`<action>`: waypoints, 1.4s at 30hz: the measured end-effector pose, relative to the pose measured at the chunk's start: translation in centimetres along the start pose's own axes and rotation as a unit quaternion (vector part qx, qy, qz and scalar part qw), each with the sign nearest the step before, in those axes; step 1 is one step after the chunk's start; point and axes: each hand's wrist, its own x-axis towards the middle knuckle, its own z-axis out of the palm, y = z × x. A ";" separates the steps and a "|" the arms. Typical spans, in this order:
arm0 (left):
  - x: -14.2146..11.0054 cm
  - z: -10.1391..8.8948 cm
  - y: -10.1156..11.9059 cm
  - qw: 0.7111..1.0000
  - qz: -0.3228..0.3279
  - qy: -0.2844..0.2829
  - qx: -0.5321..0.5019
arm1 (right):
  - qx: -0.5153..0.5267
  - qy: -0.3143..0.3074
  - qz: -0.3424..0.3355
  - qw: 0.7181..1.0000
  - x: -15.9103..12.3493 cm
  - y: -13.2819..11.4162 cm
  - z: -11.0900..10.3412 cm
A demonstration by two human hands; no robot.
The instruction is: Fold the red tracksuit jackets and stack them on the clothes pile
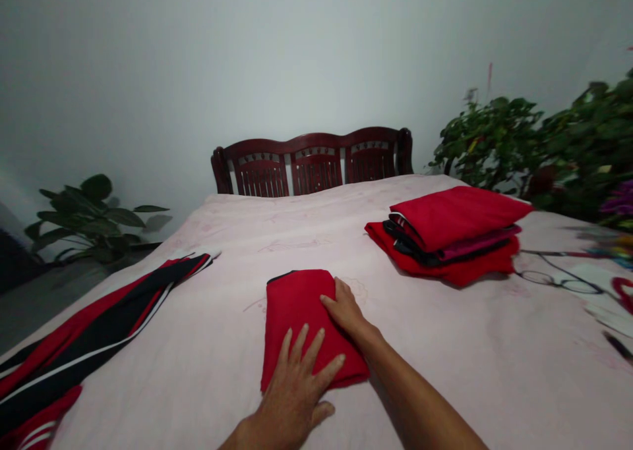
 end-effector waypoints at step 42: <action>-1.7 1.4 -8.1 0.973 -0.023 0.227 0.025 | 0.359 0.512 -0.078 0.776 9.7 -4.0 -32.3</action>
